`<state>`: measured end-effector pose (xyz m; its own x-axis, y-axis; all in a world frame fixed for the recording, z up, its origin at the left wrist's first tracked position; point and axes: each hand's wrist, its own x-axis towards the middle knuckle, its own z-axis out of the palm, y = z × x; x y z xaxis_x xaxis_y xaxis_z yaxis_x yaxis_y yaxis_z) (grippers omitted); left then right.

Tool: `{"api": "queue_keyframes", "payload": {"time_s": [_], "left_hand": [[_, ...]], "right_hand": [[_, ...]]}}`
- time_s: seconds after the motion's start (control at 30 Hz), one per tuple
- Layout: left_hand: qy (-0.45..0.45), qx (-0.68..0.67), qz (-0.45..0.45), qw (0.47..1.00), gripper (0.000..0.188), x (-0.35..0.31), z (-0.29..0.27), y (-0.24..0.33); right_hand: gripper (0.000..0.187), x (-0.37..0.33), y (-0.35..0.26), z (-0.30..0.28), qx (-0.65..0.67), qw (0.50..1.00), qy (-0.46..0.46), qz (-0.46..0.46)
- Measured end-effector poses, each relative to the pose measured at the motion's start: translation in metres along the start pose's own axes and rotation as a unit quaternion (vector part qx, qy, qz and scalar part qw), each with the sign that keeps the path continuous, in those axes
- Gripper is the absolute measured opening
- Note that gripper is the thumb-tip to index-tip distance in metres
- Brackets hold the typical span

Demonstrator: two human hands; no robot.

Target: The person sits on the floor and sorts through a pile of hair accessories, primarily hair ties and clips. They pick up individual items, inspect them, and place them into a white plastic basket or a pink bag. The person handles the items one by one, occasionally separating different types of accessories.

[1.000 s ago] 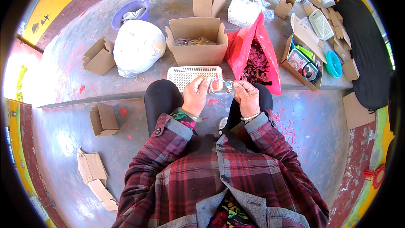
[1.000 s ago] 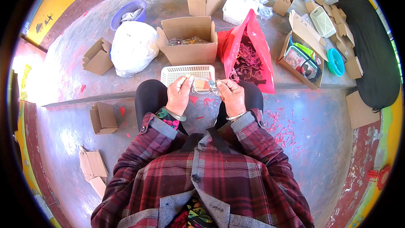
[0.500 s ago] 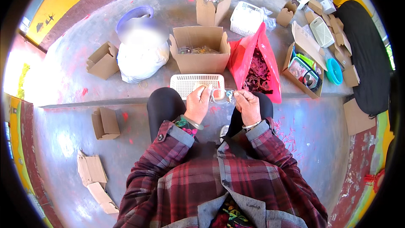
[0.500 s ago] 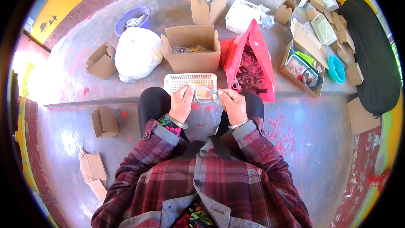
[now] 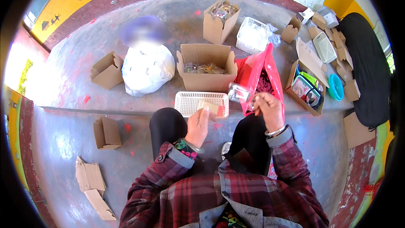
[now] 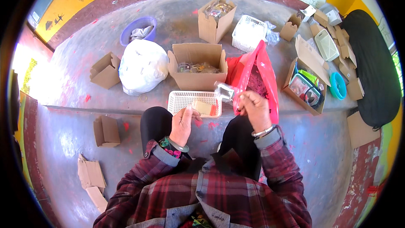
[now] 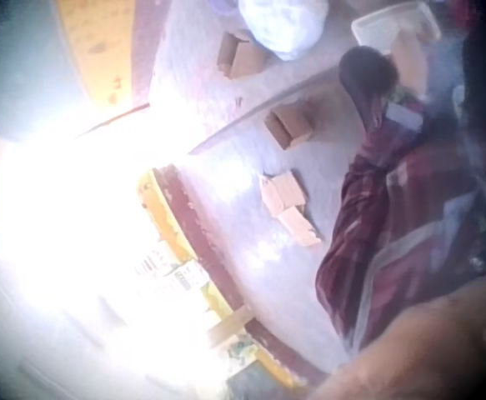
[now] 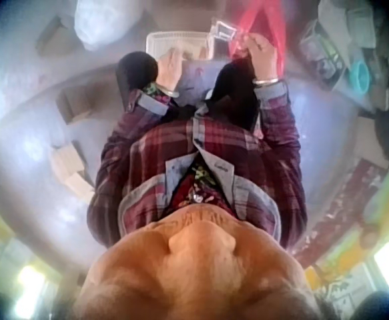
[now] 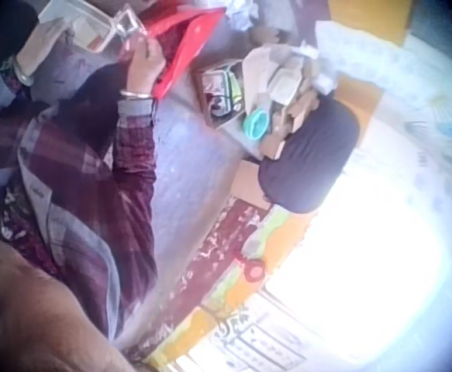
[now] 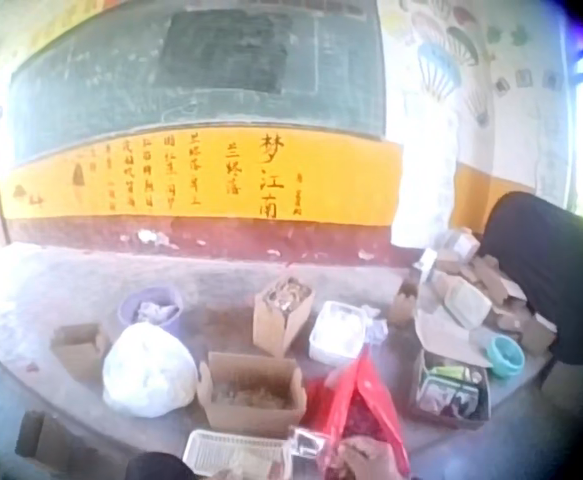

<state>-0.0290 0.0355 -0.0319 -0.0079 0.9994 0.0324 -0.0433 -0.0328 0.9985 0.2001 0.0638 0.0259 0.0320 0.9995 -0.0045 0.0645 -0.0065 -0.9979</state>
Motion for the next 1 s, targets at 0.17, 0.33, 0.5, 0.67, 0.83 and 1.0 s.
{"api": "queue_keyframes", "payload": {"time_s": [0.17,0.33,0.5,0.67,0.83,1.0], "left_hand": [[-0.029,0.007,-0.043,0.999,0.04,0.001,0.004,0.016],[-0.062,-0.022,-0.027,0.997,0.037,0.006,0.007,0.001],[-0.055,0.012,-0.049,0.997,0.036,0.007,0.006,0.004],[-0.071,0.017,-0.074,0.995,0.034,0.009,0.006,0.017],[-0.069,-0.028,-0.07,0.995,0.028,0.007,0.004,0.014],[-0.103,-0.138,0.081,0.982,0.021,-0.004,-0.022,0.073]], "right_hand": [[0.017,0.072,-0.023,0.002,-0.119,0.992,0.006,-0.035],[0.017,0.156,0.026,0.023,-0.145,0.987,-0.042,-0.055],[0.02,0.188,0.028,0.062,-0.171,0.98,-0.102,0.012],[0.022,0.216,0.077,0.04,-0.476,0.875,0.008,-0.085],[0.021,0.145,0.036,0.047,-0.416,0.899,0.013,-0.134],[0.019,0.032,0.053,0.05,-0.37,0.91,-0.152,-0.107]]}}
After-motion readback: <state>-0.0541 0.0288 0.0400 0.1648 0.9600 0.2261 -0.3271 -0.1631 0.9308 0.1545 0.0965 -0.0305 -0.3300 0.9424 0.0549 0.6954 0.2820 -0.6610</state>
